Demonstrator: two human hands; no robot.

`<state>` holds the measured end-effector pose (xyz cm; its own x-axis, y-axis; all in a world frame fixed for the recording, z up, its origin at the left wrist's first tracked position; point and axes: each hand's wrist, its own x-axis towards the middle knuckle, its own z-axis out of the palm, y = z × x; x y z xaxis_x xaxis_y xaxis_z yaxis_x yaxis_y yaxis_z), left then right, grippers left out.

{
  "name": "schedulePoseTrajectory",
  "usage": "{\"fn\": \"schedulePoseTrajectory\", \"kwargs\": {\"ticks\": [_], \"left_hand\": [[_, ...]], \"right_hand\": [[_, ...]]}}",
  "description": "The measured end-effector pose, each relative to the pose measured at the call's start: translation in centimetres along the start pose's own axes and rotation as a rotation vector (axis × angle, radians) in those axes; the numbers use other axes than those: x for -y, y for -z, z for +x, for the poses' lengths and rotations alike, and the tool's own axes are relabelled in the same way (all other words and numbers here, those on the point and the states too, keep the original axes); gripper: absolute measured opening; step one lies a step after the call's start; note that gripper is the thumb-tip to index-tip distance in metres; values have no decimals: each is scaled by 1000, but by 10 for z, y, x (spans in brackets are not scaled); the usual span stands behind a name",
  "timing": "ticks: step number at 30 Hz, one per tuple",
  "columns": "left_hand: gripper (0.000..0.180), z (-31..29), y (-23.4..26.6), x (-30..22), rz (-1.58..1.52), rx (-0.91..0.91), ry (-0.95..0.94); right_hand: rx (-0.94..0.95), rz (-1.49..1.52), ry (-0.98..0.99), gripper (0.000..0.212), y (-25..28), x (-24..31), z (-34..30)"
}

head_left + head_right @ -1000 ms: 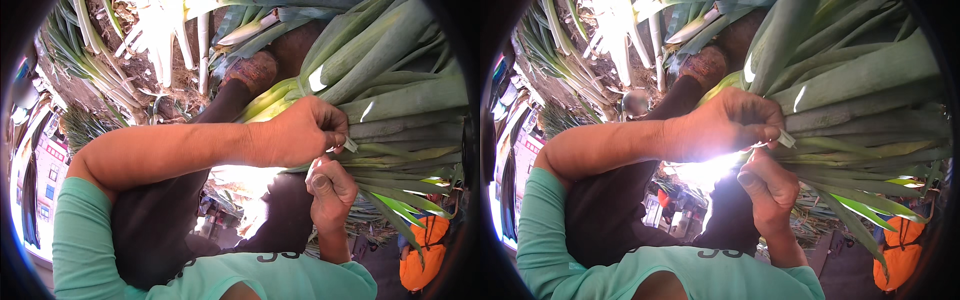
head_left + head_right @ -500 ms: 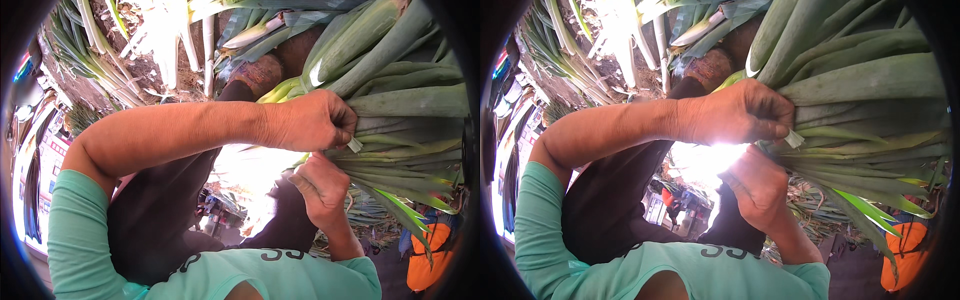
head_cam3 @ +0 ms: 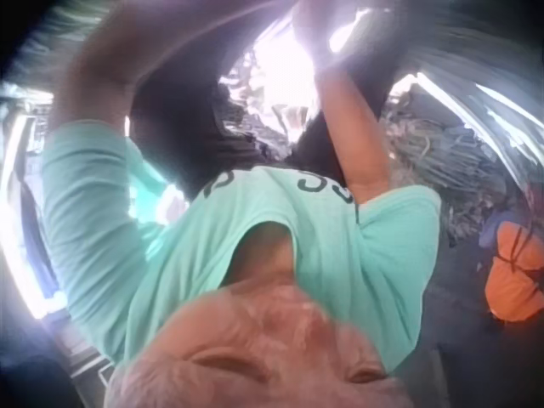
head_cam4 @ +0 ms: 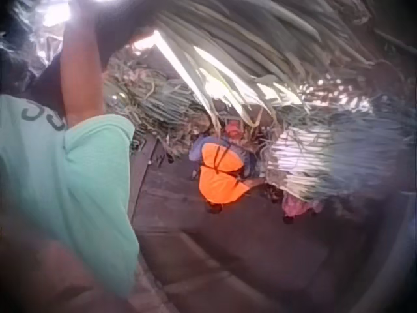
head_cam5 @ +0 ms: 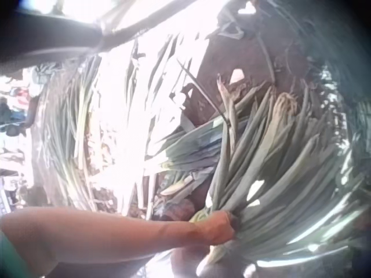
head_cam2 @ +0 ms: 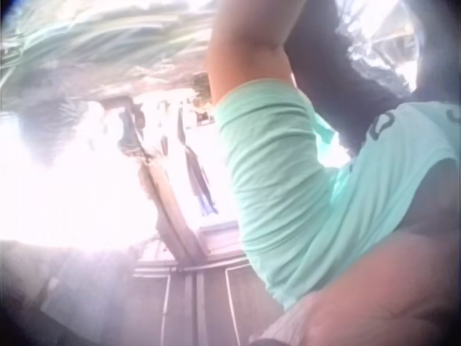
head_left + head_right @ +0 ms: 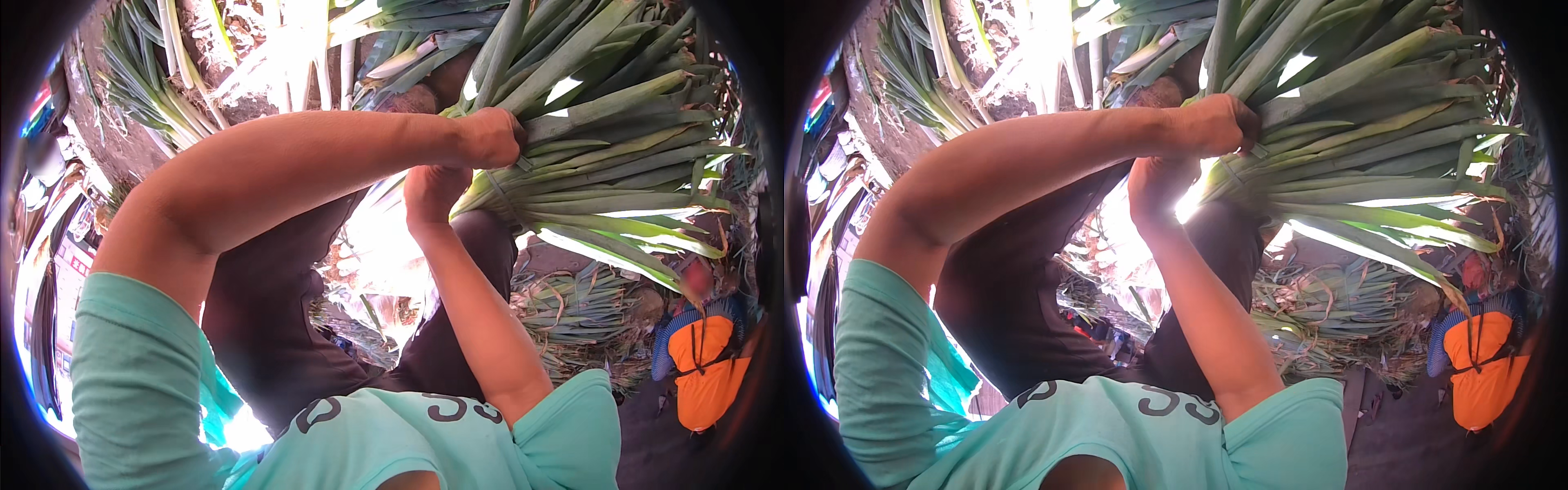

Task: The person bundles a large group of leeks by hand, wrapping a strap around the stalks and securing it by twisting and tying the ends.

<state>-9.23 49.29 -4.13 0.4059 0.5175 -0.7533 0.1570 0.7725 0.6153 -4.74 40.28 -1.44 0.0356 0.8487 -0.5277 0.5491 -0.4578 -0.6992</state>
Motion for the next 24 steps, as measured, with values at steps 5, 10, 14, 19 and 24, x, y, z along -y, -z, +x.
{"fn": "schedulePoseTrajectory", "kwargs": {"ticks": [5, 10, 14, 19, 24], "left_hand": [[25, -27, -6, -22, 437, 13, -5], [43, -37, -17, -38, 824, 74, 30], [26, -8, -67, 76, 1103, -384, -67], [33, -17, -69, 54, 869, -352, -146], [30, -36, -29, -10, 548, -27, -138]], "right_hand": [[278, 36, -126, 15, -10, 3, 14], [353, -357, -427, 15, -16, 7, 31], [203, -210, -172, 15, -15, 5, 17], [89, -185, -22, 16, -8, 4, 18], [345, -138, 209, 22, -3, 8, 17]]}}
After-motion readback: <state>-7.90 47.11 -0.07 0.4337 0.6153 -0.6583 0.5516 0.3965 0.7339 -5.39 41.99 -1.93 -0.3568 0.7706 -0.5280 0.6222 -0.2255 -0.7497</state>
